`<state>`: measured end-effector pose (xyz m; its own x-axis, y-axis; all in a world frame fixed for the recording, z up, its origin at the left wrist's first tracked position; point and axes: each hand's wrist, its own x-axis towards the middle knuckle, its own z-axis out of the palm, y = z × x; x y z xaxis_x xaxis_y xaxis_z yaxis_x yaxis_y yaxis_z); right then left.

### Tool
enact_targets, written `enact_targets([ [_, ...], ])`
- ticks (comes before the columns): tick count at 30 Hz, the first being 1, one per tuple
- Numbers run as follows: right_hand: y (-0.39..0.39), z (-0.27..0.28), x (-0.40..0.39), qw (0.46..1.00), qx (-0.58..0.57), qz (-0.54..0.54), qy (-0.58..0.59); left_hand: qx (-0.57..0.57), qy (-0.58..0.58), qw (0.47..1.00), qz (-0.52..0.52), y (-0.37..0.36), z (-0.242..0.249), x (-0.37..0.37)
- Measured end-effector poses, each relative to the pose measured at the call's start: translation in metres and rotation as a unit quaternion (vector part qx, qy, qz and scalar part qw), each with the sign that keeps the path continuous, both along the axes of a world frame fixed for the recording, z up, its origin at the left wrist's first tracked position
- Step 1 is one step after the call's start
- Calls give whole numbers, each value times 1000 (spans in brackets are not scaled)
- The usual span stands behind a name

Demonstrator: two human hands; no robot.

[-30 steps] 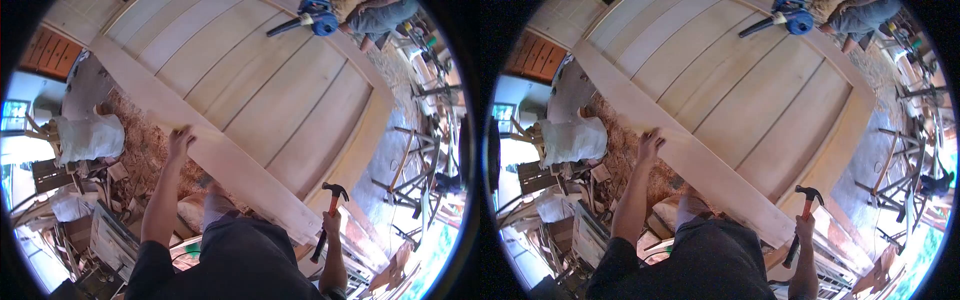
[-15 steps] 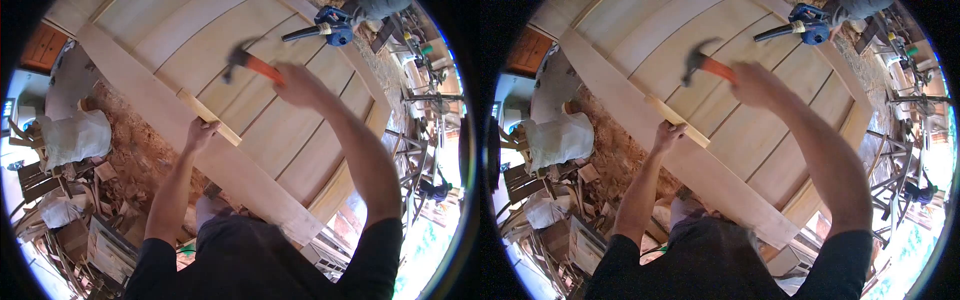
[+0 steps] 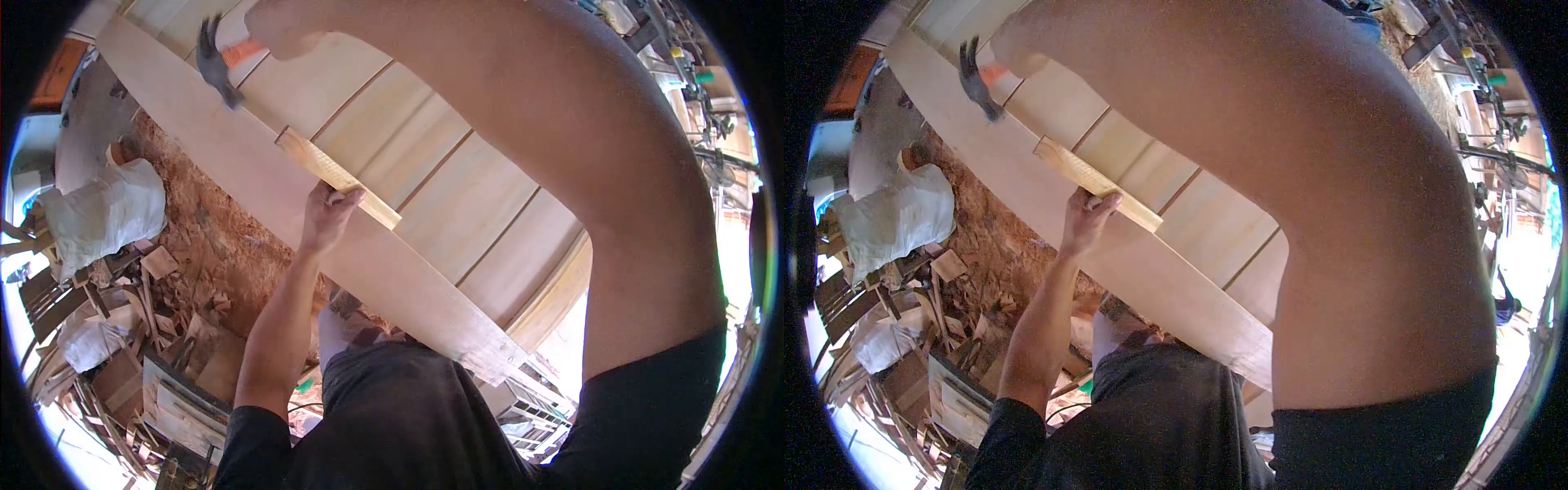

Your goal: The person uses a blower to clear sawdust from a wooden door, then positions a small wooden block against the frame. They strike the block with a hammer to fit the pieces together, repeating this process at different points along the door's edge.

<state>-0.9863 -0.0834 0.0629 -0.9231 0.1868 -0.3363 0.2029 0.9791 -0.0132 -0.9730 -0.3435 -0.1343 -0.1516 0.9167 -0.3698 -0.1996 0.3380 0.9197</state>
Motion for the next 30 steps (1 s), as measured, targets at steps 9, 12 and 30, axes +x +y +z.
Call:
enact_targets([
  [9, 7, 17, -5, 999, 7, -39, -5, 2, 42, 999, 3, 0, 1, 2],
  [12, 7, 17, -3, 999, 8, -49, -6, 17, 77, 997, -5, 0, 3, 1],
  [30, -39, 38, 82, 984, -61, -166, -11, -14, 67, 995, -72, -4, -32, -13],
])
